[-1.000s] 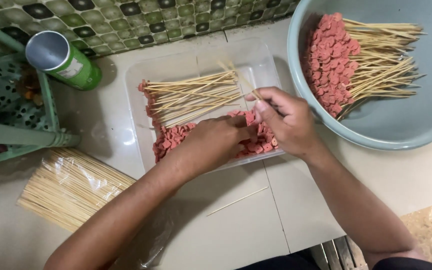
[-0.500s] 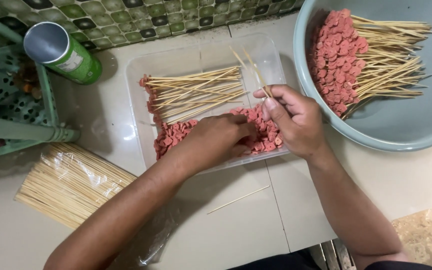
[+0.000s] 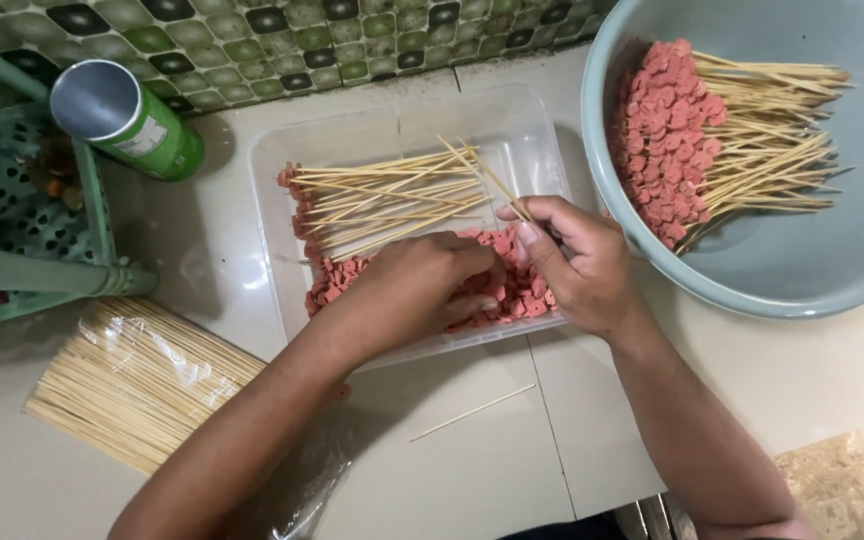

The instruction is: Skewering small pink food items onto wooden sticks and organizing them in a plastic container.

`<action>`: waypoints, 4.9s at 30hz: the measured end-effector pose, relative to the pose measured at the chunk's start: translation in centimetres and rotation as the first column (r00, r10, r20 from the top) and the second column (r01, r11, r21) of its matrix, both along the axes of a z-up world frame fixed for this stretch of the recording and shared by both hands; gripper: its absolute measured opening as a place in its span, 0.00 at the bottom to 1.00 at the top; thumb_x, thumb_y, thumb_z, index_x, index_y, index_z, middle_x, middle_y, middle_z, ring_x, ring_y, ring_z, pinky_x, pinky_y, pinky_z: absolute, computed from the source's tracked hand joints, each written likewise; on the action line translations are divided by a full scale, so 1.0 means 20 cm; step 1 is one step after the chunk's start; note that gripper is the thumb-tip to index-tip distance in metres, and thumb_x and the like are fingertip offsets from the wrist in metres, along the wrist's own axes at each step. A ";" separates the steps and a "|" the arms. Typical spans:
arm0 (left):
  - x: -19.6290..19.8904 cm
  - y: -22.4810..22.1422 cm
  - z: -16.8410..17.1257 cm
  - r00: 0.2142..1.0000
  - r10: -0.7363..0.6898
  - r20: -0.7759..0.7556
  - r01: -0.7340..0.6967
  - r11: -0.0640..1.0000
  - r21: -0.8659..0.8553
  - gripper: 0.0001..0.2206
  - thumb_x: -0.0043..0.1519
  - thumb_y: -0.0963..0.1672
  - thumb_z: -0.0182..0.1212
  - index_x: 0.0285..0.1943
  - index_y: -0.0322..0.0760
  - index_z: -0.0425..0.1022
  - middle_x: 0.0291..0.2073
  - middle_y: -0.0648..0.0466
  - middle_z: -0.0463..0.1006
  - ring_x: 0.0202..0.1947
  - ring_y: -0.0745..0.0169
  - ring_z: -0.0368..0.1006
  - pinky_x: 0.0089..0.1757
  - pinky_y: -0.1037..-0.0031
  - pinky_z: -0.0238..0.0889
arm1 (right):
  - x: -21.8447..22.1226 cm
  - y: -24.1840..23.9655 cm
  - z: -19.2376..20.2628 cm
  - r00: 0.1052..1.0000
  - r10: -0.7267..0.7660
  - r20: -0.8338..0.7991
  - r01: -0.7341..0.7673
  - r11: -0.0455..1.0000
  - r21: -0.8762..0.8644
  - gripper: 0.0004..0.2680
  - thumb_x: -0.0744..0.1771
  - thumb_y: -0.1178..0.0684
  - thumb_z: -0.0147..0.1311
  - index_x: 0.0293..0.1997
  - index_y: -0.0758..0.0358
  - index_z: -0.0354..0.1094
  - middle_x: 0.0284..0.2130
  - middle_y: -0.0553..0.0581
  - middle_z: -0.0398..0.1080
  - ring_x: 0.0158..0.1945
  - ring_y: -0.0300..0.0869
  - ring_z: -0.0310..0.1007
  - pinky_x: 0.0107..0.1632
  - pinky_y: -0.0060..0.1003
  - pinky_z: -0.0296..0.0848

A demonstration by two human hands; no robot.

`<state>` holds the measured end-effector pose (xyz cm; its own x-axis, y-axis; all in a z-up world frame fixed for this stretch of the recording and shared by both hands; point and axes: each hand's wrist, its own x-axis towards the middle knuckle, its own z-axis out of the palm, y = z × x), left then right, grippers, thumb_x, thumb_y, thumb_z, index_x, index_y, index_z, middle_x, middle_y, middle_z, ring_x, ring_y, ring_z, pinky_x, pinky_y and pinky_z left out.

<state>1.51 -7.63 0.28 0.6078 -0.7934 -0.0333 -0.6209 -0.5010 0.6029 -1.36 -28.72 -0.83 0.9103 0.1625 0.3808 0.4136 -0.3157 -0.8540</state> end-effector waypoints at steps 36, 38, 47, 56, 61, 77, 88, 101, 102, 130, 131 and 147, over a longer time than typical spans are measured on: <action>0.14 0.22 -0.07 0.822 0.166 -0.544 -0.569 0.239 -0.787 0.16 0.66 0.47 0.60 0.54 0.29 0.76 0.39 0.44 0.80 0.31 0.71 0.70 0.35 0.79 0.69 | 0.09 0.01 0.00 0.980 0.086 -0.182 -0.093 0.995 -0.027 0.05 0.70 0.58 0.50 0.50 0.64 0.65 0.21 0.55 0.71 0.24 0.35 0.62 0.31 0.30 0.64; 0.14 0.23 -0.07 0.818 0.172 -0.549 -0.575 0.246 -0.780 0.16 0.65 0.47 0.61 0.54 0.29 0.76 0.39 0.44 0.80 0.31 0.71 0.70 0.35 0.79 0.69 | 0.09 0.01 0.00 0.980 0.086 -0.177 -0.093 0.995 -0.030 0.05 0.70 0.58 0.50 0.50 0.64 0.66 0.21 0.56 0.71 0.23 0.36 0.62 0.31 0.30 0.65; 0.14 0.23 -0.05 0.828 0.164 -0.537 -0.561 0.290 -0.776 0.16 0.65 0.47 0.61 0.55 0.30 0.76 0.40 0.45 0.80 0.35 0.70 0.71 0.36 0.78 0.69 | 0.08 0.02 0.01 0.988 0.056 -0.147 -0.066 0.996 -0.059 0.04 0.70 0.58 0.51 0.48 0.64 0.67 0.20 0.56 0.71 0.23 0.37 0.63 0.31 0.31 0.66; 0.13 0.23 -0.02 0.843 0.162 -0.513 -0.538 0.293 -0.791 0.15 0.65 0.46 0.62 0.55 0.31 0.76 0.39 0.50 0.79 0.37 0.70 0.72 0.37 0.79 0.70 | 0.08 0.03 0.00 0.990 0.045 -0.131 -0.053 0.997 -0.057 0.04 0.70 0.59 0.51 0.48 0.65 0.67 0.20 0.56 0.72 0.24 0.36 0.64 0.32 0.31 0.67; 0.13 0.23 -0.03 0.846 0.166 -0.506 -0.533 0.294 -0.794 0.14 0.64 0.45 0.63 0.55 0.31 0.76 0.38 0.51 0.78 0.37 0.72 0.71 0.38 0.80 0.70 | 0.08 0.02 0.00 0.991 0.043 -0.124 -0.052 0.996 -0.073 0.04 0.70 0.59 0.52 0.48 0.65 0.67 0.20 0.56 0.72 0.23 0.36 0.64 0.31 0.31 0.68; 0.12 0.23 -0.01 0.864 0.188 -0.467 -0.504 0.346 -0.792 0.13 0.63 0.43 0.65 0.54 0.32 0.77 0.40 0.52 0.79 0.38 0.72 0.70 0.40 0.78 0.67 | 0.08 0.03 0.00 0.993 0.042 -0.114 -0.051 0.996 -0.071 0.04 0.70 0.59 0.52 0.48 0.65 0.67 0.20 0.56 0.72 0.24 0.36 0.64 0.31 0.31 0.68; 0.12 0.23 -0.02 0.869 0.190 -0.456 -0.494 0.364 -0.790 0.13 0.63 0.44 0.65 0.54 0.33 0.77 0.40 0.53 0.79 0.37 0.72 0.70 0.38 0.80 0.66 | 0.08 0.02 0.00 0.992 0.047 -0.121 -0.055 0.996 -0.067 0.04 0.70 0.60 0.52 0.48 0.66 0.67 0.20 0.57 0.72 0.24 0.37 0.65 0.32 0.32 0.69; 0.00 0.23 0.04 0.814 0.581 -0.002 -0.407 0.567 -0.716 0.10 0.66 0.42 0.60 0.55 0.39 0.75 0.41 0.50 0.79 0.33 0.56 0.75 0.36 0.69 0.69 | 0.08 0.02 0.01 0.983 0.028 -0.180 -0.027 1.000 0.009 0.04 0.71 0.57 0.53 0.47 0.67 0.67 0.25 0.58 0.74 0.24 0.33 0.67 0.31 0.26 0.67; -0.04 0.24 0.05 0.833 0.552 0.038 -0.393 0.639 -0.661 0.09 0.65 0.42 0.60 0.53 0.39 0.76 0.38 0.51 0.80 0.31 0.56 0.76 0.36 0.68 0.70 | 0.07 0.02 0.01 0.982 0.014 -0.190 -0.010 1.000 0.021 0.05 0.71 0.57 0.55 0.47 0.67 0.69 0.26 0.58 0.75 0.26 0.33 0.69 0.32 0.25 0.68; -0.31 0.28 -0.21 0.842 0.374 0.388 -0.295 0.922 -0.251 0.08 0.67 0.48 0.57 0.44 0.44 0.78 0.35 0.50 0.80 0.40 0.46 0.80 0.42 0.59 0.73 | 0.35 0.12 0.07 0.996 0.082 -0.024 -0.085 0.934 -0.346 0.04 0.68 0.54 0.63 0.43 0.60 0.77 0.32 0.58 0.72 0.40 0.45 0.74 0.45 0.41 0.73; -0.30 0.28 -0.20 0.854 0.366 0.371 -0.307 0.928 -0.210 0.09 0.67 0.49 0.55 0.44 0.44 0.78 0.35 0.50 0.80 0.41 0.46 0.81 0.41 0.58 0.73 | 0.37 0.15 0.09 0.995 0.103 -0.010 -0.099 0.923 -0.372 0.04 0.67 0.55 0.63 0.43 0.61 0.77 0.32 0.59 0.73 0.40 0.46 0.75 0.45 0.42 0.74; -0.29 0.27 -0.21 0.880 0.319 0.351 -0.290 0.947 -0.135 0.15 0.68 0.50 0.47 0.45 0.40 0.78 0.36 0.45 0.80 0.43 0.37 0.80 0.43 0.53 0.73 | 0.56 0.32 -0.09 0.975 0.120 0.186 0.030 0.762 -0.647 0.04 0.64 0.53 0.67 0.38 0.53 0.77 0.50 0.53 0.64 0.58 0.52 0.63 0.62 0.48 0.64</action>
